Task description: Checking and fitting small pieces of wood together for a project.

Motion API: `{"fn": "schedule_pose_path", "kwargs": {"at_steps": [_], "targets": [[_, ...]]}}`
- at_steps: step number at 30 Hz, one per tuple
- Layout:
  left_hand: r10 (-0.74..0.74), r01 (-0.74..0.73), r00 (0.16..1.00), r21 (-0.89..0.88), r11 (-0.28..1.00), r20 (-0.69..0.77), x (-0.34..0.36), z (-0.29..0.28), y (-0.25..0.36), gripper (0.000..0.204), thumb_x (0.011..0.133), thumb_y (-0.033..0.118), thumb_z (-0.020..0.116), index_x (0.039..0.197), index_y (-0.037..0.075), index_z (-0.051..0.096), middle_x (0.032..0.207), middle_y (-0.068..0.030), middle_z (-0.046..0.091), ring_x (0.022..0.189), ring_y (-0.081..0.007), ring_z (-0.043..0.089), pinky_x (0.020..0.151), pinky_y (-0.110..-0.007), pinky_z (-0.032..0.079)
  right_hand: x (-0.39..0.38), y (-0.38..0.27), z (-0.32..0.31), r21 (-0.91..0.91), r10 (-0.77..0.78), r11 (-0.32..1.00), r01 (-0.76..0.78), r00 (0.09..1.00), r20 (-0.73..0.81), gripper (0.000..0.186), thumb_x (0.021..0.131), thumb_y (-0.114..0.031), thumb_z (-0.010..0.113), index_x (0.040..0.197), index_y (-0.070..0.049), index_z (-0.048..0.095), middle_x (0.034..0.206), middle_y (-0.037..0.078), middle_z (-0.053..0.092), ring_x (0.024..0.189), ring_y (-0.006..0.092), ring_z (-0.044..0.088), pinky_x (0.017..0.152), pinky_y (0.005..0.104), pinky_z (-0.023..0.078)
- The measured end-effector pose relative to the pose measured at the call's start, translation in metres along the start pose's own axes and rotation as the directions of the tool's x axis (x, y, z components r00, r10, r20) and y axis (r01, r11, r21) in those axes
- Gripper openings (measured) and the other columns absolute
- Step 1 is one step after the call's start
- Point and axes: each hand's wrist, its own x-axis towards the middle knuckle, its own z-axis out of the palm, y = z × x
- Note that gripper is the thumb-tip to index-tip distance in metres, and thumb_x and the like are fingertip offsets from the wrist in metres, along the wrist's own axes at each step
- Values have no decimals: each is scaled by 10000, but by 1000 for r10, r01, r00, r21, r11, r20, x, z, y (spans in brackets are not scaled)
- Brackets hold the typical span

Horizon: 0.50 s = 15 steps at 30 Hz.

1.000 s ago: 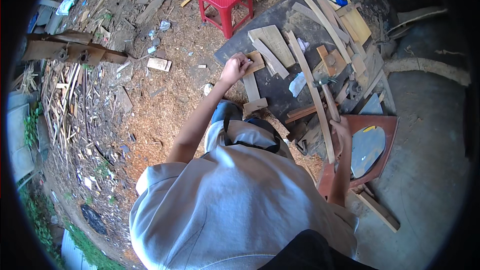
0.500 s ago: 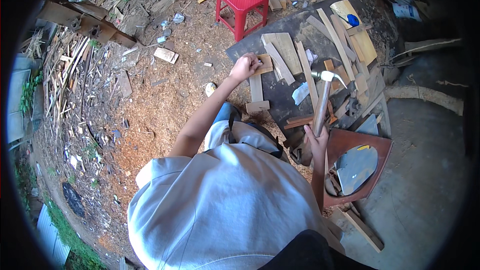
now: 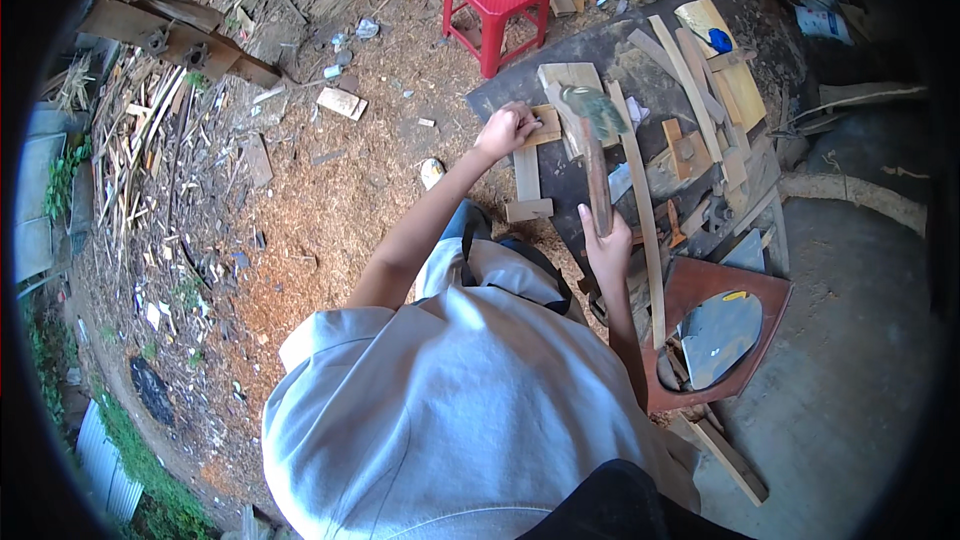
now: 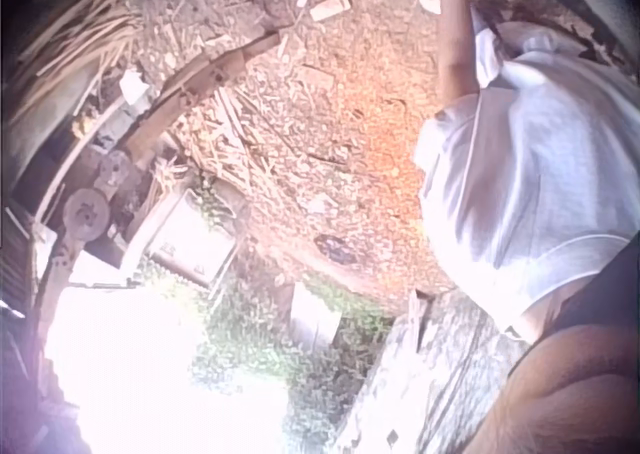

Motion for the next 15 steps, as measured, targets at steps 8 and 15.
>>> {"fn": "schedule_pose_path", "kwargs": {"at_steps": [8, 15], "targets": [[-8, 8, 1000, -9, 1000, -11, -2, 3, -1, 188, 785, 122, 728, 744, -10, 601, 719, -144, 577, 656, -293, 576, 610, -375, 462, 2, 22, 26, -58, 32, 998, -28, 997, 74, 353, 860, -275, 687, 756, 41, 571, 609, 180, 563, 566, 251, 562, 558, 388, 444], [-51, 51, 999, -33, 998, -4, -3, -1, -1, 157, 779, 98, 713, 751, -9, 601, 721, -145, 573, 684, -314, 577, 639, -385, 468, -4, -23, 16, 75, 67, 995, -64, 997, -29, 298, 864, -232, 689, 787, 37, 586, 613, 138, 562, 565, 186, 541, 579, 362, 452]]}}
